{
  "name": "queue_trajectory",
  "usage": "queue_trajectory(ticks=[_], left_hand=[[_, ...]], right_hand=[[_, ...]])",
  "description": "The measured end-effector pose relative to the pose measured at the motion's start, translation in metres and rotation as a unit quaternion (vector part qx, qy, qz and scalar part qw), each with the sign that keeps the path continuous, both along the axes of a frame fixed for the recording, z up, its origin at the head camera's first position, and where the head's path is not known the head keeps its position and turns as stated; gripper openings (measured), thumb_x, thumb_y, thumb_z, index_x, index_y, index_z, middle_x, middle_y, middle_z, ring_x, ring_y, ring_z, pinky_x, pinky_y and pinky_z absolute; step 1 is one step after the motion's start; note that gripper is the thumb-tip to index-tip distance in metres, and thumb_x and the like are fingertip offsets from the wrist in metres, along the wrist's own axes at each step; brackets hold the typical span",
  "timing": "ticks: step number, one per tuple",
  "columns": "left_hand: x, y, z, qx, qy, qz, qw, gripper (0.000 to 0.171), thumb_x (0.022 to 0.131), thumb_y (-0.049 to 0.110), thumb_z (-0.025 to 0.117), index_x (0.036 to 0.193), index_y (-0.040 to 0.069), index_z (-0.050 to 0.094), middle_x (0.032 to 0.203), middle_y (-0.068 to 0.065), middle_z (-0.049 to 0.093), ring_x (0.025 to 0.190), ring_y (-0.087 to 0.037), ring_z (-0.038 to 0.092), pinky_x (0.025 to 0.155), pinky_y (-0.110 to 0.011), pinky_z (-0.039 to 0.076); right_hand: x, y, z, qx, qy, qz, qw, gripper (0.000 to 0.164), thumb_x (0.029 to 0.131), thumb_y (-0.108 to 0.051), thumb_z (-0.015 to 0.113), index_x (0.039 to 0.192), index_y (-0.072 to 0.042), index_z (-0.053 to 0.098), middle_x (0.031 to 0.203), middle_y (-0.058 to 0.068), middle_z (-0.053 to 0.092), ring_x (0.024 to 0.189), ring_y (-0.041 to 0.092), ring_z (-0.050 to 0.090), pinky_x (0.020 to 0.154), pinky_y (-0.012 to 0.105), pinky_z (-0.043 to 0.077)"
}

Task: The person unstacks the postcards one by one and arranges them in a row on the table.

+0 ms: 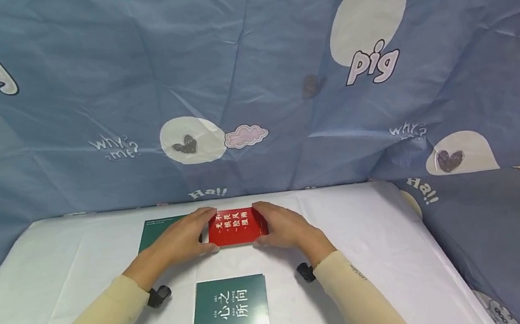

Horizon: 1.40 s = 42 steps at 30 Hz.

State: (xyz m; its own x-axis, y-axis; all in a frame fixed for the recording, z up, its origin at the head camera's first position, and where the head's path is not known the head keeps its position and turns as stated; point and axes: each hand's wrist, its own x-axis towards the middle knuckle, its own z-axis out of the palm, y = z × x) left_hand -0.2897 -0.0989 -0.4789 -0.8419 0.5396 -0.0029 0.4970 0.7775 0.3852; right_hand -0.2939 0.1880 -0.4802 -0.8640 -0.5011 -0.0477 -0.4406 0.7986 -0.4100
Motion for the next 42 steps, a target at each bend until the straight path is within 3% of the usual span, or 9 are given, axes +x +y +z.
queue_trajectory(ticks=[18,29,42], left_hand=[[-0.011,-0.003,-0.012,0.014,0.001,0.008,0.9999,0.090,0.085,0.029,0.088,0.156,-0.002,0.042,0.159,-0.019,0.045,0.144,-0.039,0.044,0.116,-0.056,0.040],[-0.017,-0.006,-0.013,0.028,-0.027,0.006,0.9992,0.088,0.086,0.024,0.087,0.157,-0.002,0.041,0.159,-0.020,0.045,0.147,-0.040,0.040,0.123,-0.056,0.028],[-0.021,-0.009,-0.013,-0.003,-0.040,0.002,0.9992,0.087,0.088,0.032,0.085,0.158,0.003,0.043,0.161,-0.018,0.044,0.153,-0.039,0.031,0.127,-0.054,0.012]], right_hand=[[-0.012,-0.010,-0.011,0.032,0.018,-0.013,0.999,0.089,0.086,-0.032,0.087,0.158,-0.008,0.042,0.157,0.008,0.050,0.141,0.026,0.049,0.116,0.045,0.043],[-0.020,-0.010,-0.017,0.019,-0.006,-0.005,1.000,0.087,0.088,-0.032,0.086,0.159,-0.010,0.042,0.158,0.008,0.049,0.141,0.026,0.049,0.116,0.045,0.042],[-0.021,-0.009,-0.017,0.005,-0.027,0.000,1.000,0.087,0.091,-0.031,0.083,0.162,-0.009,0.038,0.163,0.009,0.043,0.148,0.027,0.042,0.121,0.044,0.036]])
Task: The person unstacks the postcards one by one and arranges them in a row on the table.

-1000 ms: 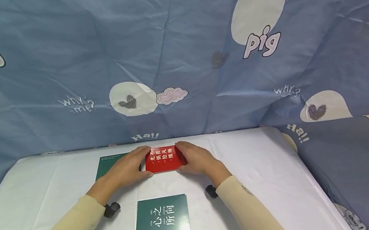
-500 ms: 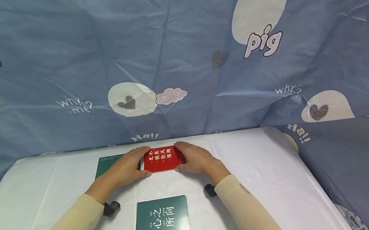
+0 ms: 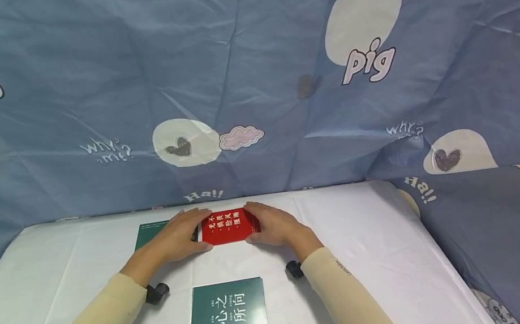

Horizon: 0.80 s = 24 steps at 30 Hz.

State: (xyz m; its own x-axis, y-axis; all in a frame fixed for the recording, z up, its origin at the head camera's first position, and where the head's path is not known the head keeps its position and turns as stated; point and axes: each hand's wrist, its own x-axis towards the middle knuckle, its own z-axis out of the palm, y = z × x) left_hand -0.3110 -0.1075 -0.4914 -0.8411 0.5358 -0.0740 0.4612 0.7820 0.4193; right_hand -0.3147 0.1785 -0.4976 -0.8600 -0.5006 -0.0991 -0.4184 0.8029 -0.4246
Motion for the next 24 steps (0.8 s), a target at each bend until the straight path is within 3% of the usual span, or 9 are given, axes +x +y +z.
queue_trajectory(ticks=[13,24], left_hand=[[0.0019,-0.0029,-0.0028,0.007,0.004,0.012,0.9999,0.088,0.089,0.034,0.084,0.158,0.000,0.041,0.161,-0.019,0.042,0.154,-0.039,0.029,0.128,-0.052,0.011],[0.0059,-0.0001,-0.0005,0.007,0.016,0.015,0.9997,0.089,0.087,0.032,0.086,0.158,0.001,0.042,0.162,-0.019,0.042,0.155,-0.040,0.027,0.128,-0.053,0.011]], right_hand=[[-0.0005,0.0001,-0.0027,-0.011,-0.010,-0.006,1.000,0.087,0.093,-0.028,0.081,0.163,-0.008,0.034,0.168,0.008,0.034,0.154,0.027,0.032,0.124,0.043,0.029],[0.0020,0.0009,-0.0049,-0.032,-0.013,-0.014,0.999,0.083,0.094,-0.026,0.079,0.162,-0.007,0.037,0.167,0.010,0.035,0.154,0.028,0.031,0.125,0.045,0.028]])
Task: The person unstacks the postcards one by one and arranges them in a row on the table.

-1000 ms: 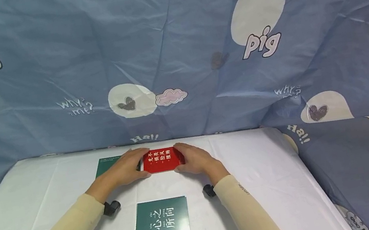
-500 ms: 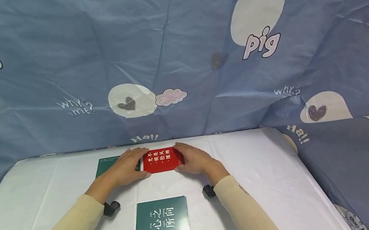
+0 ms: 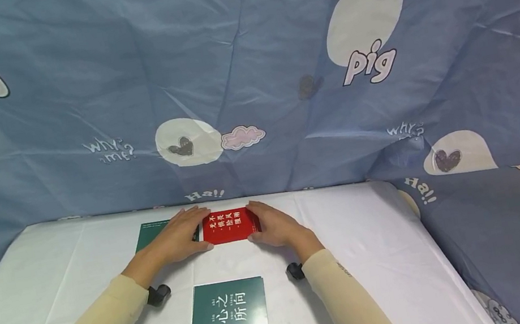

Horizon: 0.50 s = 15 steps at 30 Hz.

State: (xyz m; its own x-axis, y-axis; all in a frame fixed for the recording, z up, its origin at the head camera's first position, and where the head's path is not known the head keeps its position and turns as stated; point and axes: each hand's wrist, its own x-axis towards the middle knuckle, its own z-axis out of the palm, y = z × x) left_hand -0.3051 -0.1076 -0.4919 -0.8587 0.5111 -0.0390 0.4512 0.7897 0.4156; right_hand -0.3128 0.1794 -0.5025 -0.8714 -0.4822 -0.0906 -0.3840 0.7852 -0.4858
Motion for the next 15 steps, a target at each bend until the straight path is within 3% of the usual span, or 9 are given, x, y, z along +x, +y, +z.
queue_trajectory(ticks=[8,15], left_hand=[[0.006,0.003,-0.003,-0.009,0.033,-0.011,0.9994,0.086,0.089,0.032,0.085,0.158,0.001,0.042,0.161,-0.018,0.043,0.154,-0.039,0.028,0.128,-0.052,0.012],[0.022,0.007,0.009,0.007,0.085,-0.050,0.9951,0.083,0.087,0.028,0.086,0.152,-0.004,0.048,0.157,-0.019,0.048,0.151,-0.037,0.035,0.126,-0.051,0.022]], right_hand=[[0.010,0.001,0.003,0.002,-0.013,-0.016,1.000,0.088,0.092,-0.031,0.081,0.163,-0.008,0.034,0.168,0.009,0.034,0.154,0.028,0.031,0.124,0.045,0.028],[0.024,0.009,0.013,-0.008,0.003,-0.009,1.000,0.091,0.092,-0.037,0.080,0.163,-0.007,0.033,0.166,0.010,0.038,0.152,0.029,0.035,0.124,0.045,0.030]])
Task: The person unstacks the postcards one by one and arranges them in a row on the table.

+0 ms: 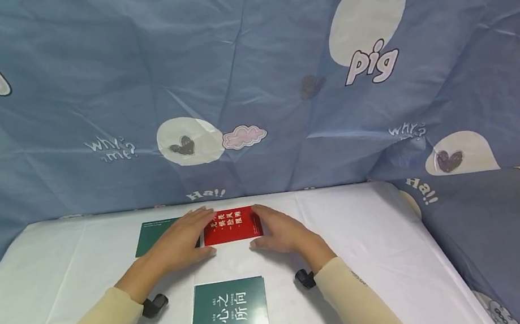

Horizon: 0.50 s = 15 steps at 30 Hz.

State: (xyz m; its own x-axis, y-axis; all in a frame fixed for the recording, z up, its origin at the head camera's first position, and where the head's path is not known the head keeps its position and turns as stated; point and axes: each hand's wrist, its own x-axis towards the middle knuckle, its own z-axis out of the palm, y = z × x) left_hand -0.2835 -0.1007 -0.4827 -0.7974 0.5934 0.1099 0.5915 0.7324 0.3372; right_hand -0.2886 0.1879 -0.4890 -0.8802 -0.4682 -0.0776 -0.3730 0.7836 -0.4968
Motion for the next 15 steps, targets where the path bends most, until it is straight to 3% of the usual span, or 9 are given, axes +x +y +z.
queue_trajectory(ticks=[4,8,15], left_hand=[[0.013,0.002,0.007,-0.002,0.014,-0.009,0.9999,0.083,0.087,0.032,0.086,0.152,-0.003,0.049,0.155,-0.019,0.050,0.149,-0.037,0.040,0.124,-0.053,0.028],[0.030,0.003,0.011,-0.008,0.004,-0.009,0.9999,0.081,0.089,0.036,0.084,0.153,0.001,0.049,0.154,-0.017,0.053,0.145,-0.038,0.045,0.121,-0.055,0.033],[0.067,-0.004,0.014,0.006,-0.015,-0.034,0.9993,0.078,0.090,0.036,0.083,0.153,0.004,0.051,0.149,-0.013,0.058,0.139,-0.035,0.052,0.116,-0.054,0.041]], right_hand=[[0.010,0.003,0.003,0.000,0.010,0.002,1.000,0.091,0.091,-0.041,0.079,0.163,-0.007,0.035,0.164,0.010,0.041,0.151,0.028,0.039,0.122,0.045,0.033],[0.025,0.002,0.009,0.007,0.016,0.013,1.000,0.088,0.092,-0.047,0.078,0.161,-0.008,0.039,0.162,0.008,0.044,0.149,0.026,0.041,0.122,0.044,0.034],[0.058,-0.001,0.024,0.042,0.036,0.079,0.995,0.079,0.092,-0.046,0.079,0.155,-0.007,0.050,0.155,0.007,0.053,0.145,0.024,0.047,0.119,0.044,0.039]])
